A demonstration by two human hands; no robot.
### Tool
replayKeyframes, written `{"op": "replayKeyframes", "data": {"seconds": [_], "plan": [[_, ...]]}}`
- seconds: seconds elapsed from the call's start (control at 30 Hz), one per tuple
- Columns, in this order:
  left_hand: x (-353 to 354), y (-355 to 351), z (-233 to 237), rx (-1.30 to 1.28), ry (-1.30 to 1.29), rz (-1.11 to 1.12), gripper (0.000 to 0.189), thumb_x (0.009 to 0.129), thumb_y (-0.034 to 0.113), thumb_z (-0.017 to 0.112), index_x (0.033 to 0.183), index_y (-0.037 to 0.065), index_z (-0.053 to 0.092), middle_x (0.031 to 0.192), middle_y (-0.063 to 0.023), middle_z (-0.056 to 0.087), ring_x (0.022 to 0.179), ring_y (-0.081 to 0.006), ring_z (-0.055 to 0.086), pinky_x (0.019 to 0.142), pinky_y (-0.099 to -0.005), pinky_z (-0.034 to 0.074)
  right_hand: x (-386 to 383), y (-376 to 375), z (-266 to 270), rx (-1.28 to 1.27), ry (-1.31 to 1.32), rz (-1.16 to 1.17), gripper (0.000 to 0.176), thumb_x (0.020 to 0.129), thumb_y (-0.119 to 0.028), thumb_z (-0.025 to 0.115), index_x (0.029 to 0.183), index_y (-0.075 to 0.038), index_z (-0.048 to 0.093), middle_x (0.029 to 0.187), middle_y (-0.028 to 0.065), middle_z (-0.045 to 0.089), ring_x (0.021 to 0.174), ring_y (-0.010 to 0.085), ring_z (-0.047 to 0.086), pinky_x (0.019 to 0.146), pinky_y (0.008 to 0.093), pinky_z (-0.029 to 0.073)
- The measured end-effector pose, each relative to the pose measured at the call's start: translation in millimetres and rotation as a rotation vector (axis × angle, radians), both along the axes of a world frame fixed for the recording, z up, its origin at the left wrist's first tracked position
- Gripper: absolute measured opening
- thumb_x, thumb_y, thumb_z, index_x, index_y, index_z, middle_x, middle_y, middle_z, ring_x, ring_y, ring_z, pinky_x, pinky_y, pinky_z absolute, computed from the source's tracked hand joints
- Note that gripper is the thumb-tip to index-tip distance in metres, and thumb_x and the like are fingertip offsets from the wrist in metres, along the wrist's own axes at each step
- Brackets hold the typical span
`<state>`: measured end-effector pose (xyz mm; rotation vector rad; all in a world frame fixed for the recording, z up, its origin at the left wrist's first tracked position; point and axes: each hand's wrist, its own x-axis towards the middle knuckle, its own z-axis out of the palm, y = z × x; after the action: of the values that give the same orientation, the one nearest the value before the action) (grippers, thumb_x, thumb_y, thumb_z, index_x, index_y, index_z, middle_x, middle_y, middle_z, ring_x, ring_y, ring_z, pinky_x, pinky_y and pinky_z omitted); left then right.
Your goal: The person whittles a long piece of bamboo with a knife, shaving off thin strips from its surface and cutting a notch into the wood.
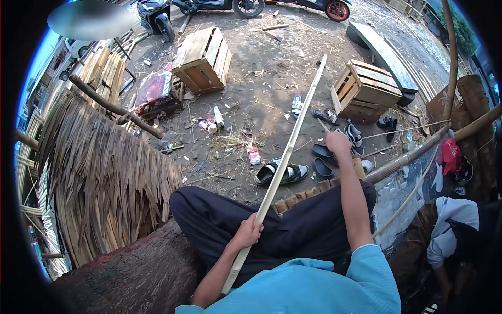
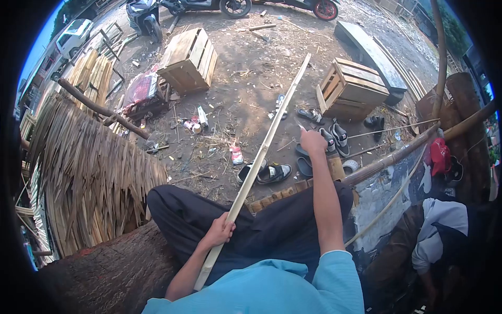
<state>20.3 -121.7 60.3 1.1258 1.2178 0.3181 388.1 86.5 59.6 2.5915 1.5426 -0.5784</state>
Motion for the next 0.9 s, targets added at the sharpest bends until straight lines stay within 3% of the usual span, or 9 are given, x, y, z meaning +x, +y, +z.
{"op": "replayKeyframes", "data": {"seconds": [0.07,0.13,0.2,0.3,0.4,0.67,0.77,0.87,0.9], "plan": [[-2,11,2,0.075,0.093,-0.004,0.017,0.095,0.009,0.044,0.107,-0.001,0.050,0.067,-0.0078,0.057,0.054,-0.0173,0.058,0.052,-0.0335,0.047,-16,-6,-1,0.066,0.042,0.094,0.057,0.099,-0.046,0.032,0.106,0.001,0.064,0.104,0.0239,0.066,0.099,0.0407,0.062,0.086,0.0506,0.048],[-5,26,4,0.231,0.160,-0.009,0.012,0.093,0.007,0.046,0.097,-0.004,0.048,0.070,-0.0183,0.060,0.067,-0.0351,0.063,0.063,-0.0417,0.047,-49,-22,2,0.197,0.122,0.264,0.052,0.098,-0.045,0.035,0.093,-0.002,0.062,0.088,0.0238,0.066,0.086,0.0427,0.063,0.077,0.0517,0.049],[-5,34,0,0.414,0.249,-0.008,0.012,0.092,0.006,0.046,0.101,-0.001,0.048,0.068,-0.0165,0.060,0.061,-0.0320,0.062,0.057,-0.0411,0.047,-93,-45,11,0.315,0.238,0.502,0.044,0.098,-0.044,0.038,0.087,-0.006,0.057,0.077,0.0214,0.064,0.077,0.0426,0.063,0.069,0.0523,0.048],[4,37,8,0.453,0.358,0.042,0.014,0.089,0.006,0.049,0.099,-0.003,0.050,0.074,-0.0250,0.060,0.075,-0.0436,0.062,0.065,-0.0457,0.047,-148,-83,-11,0.282,0.518,0.892,0.040,0.097,-0.044,0.042,0.086,-0.007,0.055,0.067,0.0170,0.062,0.067,0.0383,0.062,0.060,0.0501,0.048],[11,31,15,0.405,0.387,0.091,0.022,0.085,0.007,0.049,0.101,-0.008,0.053,0.080,-0.0309,0.060,0.082,-0.0479,0.059,0.069,-0.0502,0.047,-183,-116,-11,0.162,0.503,1.067,0.042,0.097,-0.044,0.041,0.086,-0.008,0.056,0.067,0.0169,0.062,0.064,0.0391,0.062,0.059,0.0502,0.048],[7,32,2,0.377,0.418,0.164,0.024,0.084,0.013,0.057,0.093,-0.009,0.059,0.073,-0.0272,0.060,0.074,-0.0412,0.064,0.063,-0.0423,0.047,-174,-114,-32,0.199,0.474,1.129,0.045,0.097,-0.047,0.039,0.084,-0.008,0.057,0.061,0.0161,0.061,0.058,0.0387,0.061,0.054,0.0488,0.048],[11,40,4,0.406,0.374,0.220,0.022,0.085,0.012,0.056,0.095,-0.007,0.060,0.070,-0.0252,0.059,0.066,-0.0376,0.063,0.061,-0.0401,0.046,-177,-113,-42,0.265,0.439,0.981,0.046,0.097,-0.048,0.038,0.082,-0.008,0.054,0.060,0.0160,0.059,0.058,0.0375,0.061,0.049,0.0481,0.045],[11,40,2,0.416,0.340,0.209,0.018,0.085,0.010,0.055,0.096,-0.004,0.060,0.065,-0.0220,0.056,0.057,-0.0300,0.057,0.060,-0.0375,0.045,-169,-101,-59,0.415,0.373,0.708,0.046,0.097,-0.048,0.038,0.080,-0.008,0.054,0.059,0.0159,0.059,0.057,0.0371,0.061,0.049,0.0479,0.045],[8,38,1,0.411,0.358,0.188,0.016,0.086,0.009,0.055,0.096,-0.002,0.059,0.062,-0.0178,0.052,0.055,-0.0206,0.050,0.058,-0.0353,0.044,-161,-91,-44,0.334,0.308,0.808,0.049,0.097,-0.048,0.038,0.081,-0.006,0.056,0.059,0.0159,0.059,0.058,0.0370,0.062,0.052,0.0482,0.047]]}}
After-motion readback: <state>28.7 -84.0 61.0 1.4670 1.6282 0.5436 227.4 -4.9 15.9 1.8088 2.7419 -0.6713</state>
